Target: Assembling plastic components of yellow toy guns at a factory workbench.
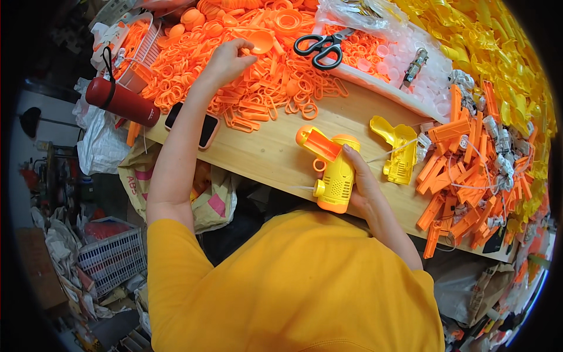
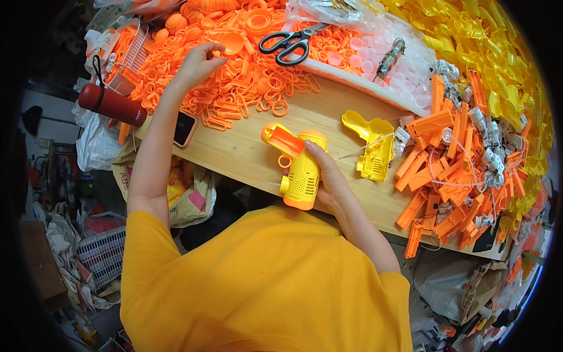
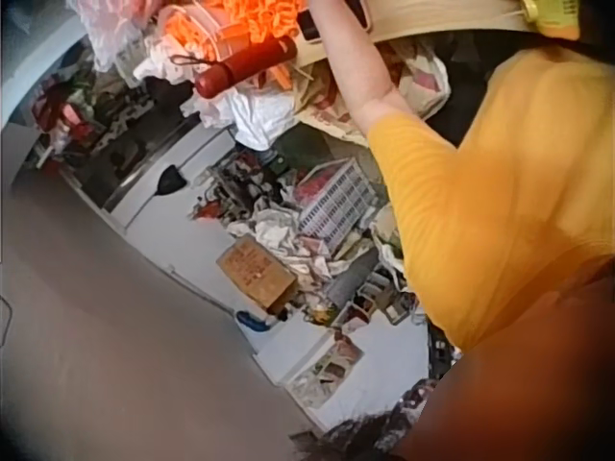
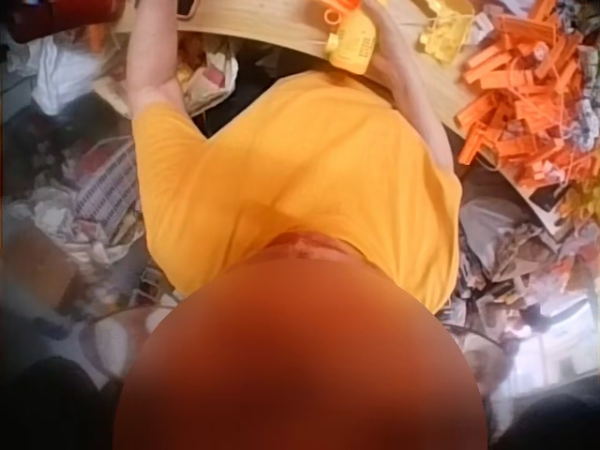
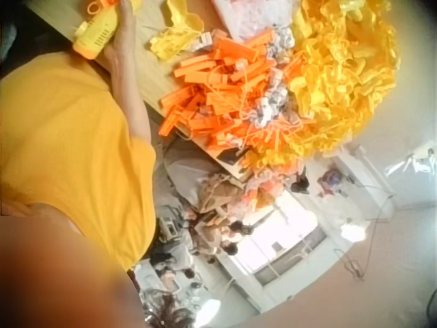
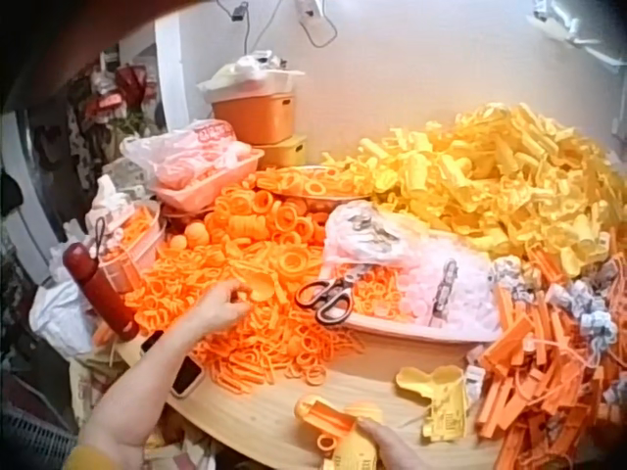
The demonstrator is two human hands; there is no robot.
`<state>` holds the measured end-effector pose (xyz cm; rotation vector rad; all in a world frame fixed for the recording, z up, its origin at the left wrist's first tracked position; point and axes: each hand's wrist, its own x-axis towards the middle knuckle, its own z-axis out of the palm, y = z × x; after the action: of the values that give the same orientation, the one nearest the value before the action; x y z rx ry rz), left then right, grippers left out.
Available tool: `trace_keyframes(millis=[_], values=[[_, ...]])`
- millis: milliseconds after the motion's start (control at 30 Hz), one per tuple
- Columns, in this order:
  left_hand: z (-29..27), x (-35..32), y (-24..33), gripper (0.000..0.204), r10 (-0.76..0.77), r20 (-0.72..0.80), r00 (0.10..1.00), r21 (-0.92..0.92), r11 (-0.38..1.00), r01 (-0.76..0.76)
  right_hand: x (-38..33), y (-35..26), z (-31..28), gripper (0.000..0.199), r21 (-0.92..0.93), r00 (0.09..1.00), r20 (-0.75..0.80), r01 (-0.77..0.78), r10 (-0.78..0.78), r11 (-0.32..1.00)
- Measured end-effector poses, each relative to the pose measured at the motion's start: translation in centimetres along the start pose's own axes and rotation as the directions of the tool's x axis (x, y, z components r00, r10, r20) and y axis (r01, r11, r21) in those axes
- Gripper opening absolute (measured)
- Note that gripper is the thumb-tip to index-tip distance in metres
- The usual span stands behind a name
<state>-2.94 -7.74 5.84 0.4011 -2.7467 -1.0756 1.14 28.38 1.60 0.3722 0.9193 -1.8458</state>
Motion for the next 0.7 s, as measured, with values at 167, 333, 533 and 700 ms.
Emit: trace_keyframes(millis=[167, 333, 533, 700], values=[[-1.0, -0.2, 1.0, 0.043, 0.061, -0.028, 0.998, 0.038, 0.997, -0.06, 0.3, -0.1, -0.5, 0.058, 0.056, 0.998, 0.053, 0.021, -0.024, 0.998], [-3.4, -0.6, 1.7, 0.036, -0.012, 0.144, 0.99, 0.172, 0.985, -0.013, -0.2, -0.8, -0.6, 0.064, 0.253, 0.976, 0.218, -0.028, -0.029, 0.967], [-5.3, 0.4, 1.5, 0.029, 0.056, 0.128, 0.99, 0.403, 0.909, -0.103, 0.3, -1.0, -1.0, 0.072, 0.331, 0.938, 0.333, -0.021, -0.096, 0.943], [-6.2, 0.9, 0.1, 0.02, 0.128, 0.061, 0.99, 0.515, 0.845, -0.141, 0.2, -0.9, -1.0, 0.068, 0.283, 0.929, 0.342, 0.044, -0.143, 0.958]])
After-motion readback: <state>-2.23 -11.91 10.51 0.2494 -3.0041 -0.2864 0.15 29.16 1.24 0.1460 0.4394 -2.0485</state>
